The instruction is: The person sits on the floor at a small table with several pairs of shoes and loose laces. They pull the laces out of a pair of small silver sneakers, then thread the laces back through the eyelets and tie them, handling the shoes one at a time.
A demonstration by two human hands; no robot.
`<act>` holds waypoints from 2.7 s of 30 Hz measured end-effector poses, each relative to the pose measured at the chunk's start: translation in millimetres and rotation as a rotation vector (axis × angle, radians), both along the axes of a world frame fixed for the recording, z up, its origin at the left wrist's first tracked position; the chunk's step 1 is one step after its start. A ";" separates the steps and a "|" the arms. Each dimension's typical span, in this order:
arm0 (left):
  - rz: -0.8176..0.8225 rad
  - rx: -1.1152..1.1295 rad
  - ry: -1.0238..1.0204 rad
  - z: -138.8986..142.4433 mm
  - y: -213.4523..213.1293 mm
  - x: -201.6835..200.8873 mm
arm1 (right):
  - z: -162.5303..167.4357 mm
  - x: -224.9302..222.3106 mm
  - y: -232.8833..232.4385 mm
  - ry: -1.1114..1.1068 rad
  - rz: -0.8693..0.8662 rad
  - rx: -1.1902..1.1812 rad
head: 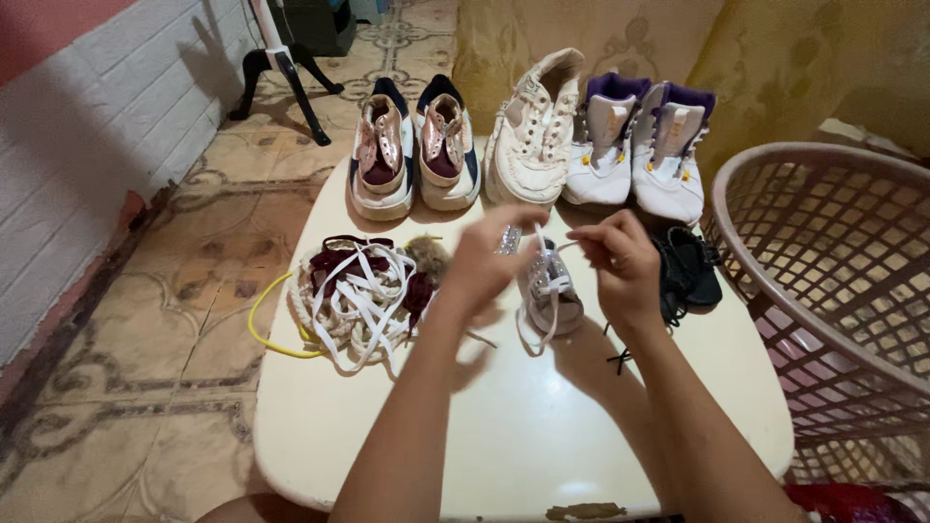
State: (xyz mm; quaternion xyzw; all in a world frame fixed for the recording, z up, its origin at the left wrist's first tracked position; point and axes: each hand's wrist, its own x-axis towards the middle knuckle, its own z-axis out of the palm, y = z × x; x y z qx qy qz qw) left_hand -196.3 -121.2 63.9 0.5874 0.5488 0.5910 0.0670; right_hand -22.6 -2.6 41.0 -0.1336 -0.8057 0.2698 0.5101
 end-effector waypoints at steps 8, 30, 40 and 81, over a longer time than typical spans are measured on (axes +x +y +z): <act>0.015 -0.317 -0.107 2.4 2.9 23.2 | -13.3 -5.6 4.0 0.068 0.339 -0.491; 0.267 -0.671 0.184 -16.2 6.8 3.7 | -30.9 -24.0 4.2 -0.327 -0.089 -0.622; 0.307 -0.651 0.158 -20.8 10.3 11.5 | -31.5 -23.0 9.0 -0.362 -0.073 -0.447; 0.174 -0.317 0.432 -32.2 15.0 -5.0 | -23.3 43.5 83.6 -0.187 -0.670 0.192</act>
